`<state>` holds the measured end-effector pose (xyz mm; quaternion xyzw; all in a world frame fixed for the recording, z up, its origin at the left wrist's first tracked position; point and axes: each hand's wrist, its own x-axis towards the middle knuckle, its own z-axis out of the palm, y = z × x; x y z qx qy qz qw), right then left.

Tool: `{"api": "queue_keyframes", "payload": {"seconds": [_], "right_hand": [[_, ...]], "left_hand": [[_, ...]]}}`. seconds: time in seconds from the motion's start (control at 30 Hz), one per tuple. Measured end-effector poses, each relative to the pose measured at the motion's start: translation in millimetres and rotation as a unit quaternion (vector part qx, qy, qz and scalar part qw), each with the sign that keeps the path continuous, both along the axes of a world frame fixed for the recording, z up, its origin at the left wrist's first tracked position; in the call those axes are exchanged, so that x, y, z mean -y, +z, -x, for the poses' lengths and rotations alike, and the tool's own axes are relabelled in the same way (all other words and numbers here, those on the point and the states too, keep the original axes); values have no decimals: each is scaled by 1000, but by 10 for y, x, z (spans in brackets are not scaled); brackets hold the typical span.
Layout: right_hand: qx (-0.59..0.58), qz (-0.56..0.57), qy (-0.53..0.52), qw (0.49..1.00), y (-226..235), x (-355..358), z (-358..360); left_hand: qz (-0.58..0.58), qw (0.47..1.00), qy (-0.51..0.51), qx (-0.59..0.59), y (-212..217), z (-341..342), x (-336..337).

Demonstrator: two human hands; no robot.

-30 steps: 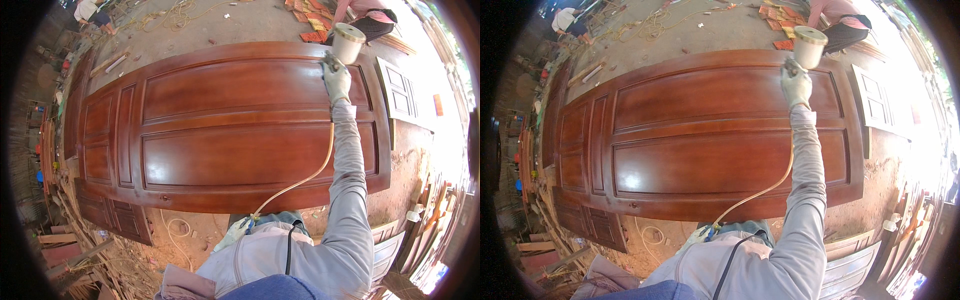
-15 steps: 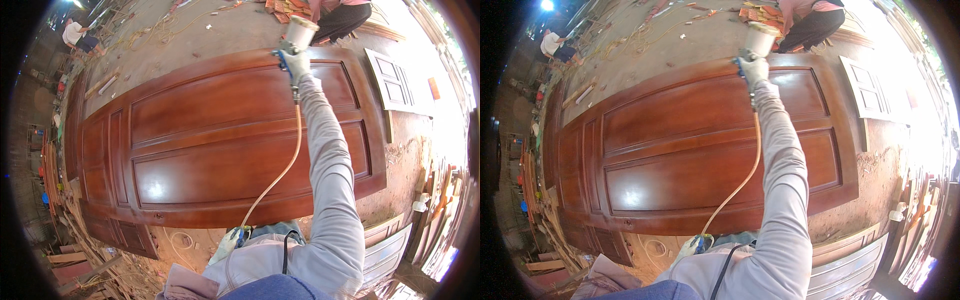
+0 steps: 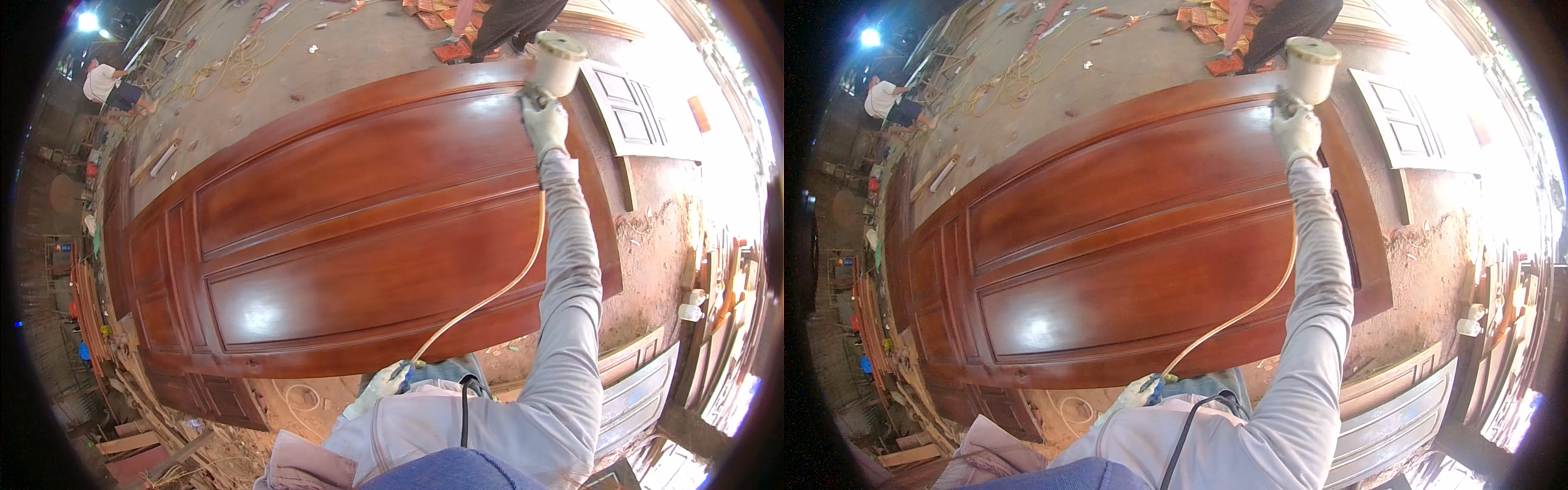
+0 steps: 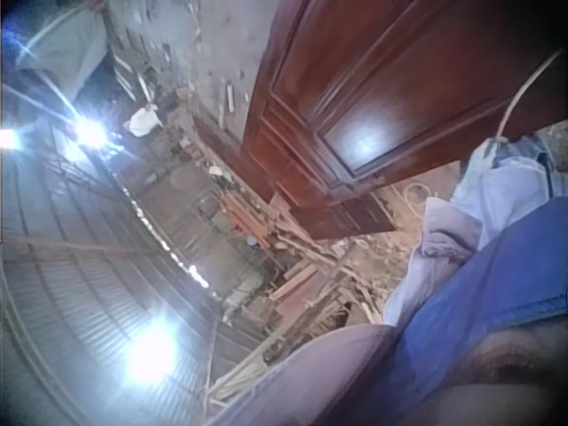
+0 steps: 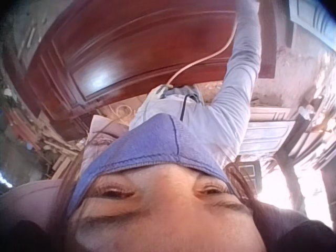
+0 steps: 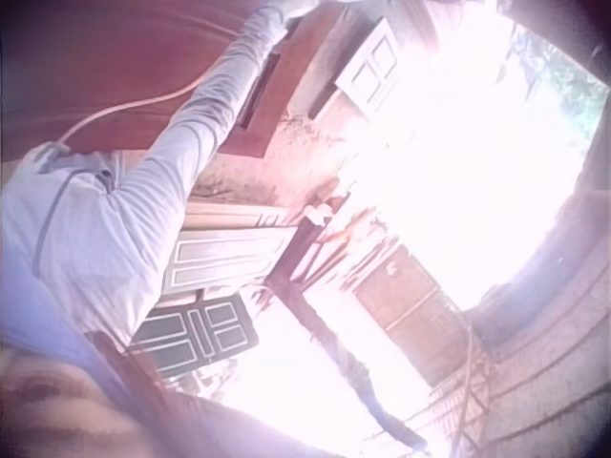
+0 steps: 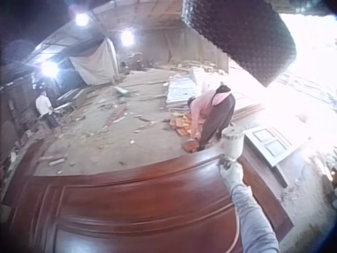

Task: The person uses a spray gun to apply a finish to a large wooden door. They move the spray gun in steady horizontal and vertical passes across the door surface, covering the panels and edges.

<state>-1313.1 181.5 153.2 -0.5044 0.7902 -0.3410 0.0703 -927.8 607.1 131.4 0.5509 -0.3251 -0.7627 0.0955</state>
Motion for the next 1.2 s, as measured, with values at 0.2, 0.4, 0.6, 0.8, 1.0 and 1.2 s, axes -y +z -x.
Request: {"api": "queue_keyframes", "payload": {"seconds": [0.2,0.4,0.6,0.8,1.0,1.2], "right_hand": [[466,2,209,859,-63,-348,-646],[420,36,144,895,-115,-361,-363],[146,117,-24,982,-73,-351,426],[-68,91,-105,988,-42,-370,583],[292,40,99,950,92,-595,-227],[337,6,164,927,281,-627,-1177]], "left_hand": [[-29,998,49,-16,-43,-40,-62],[-64,995,66,-24,1,10,-61],[19,998,-28,56,-198,-5,-205],[164,982,-72,59,-379,-68,-304],[29,999,38,-6,11,-169,-243],[386,911,-118,82,49,-507,-377]]}}
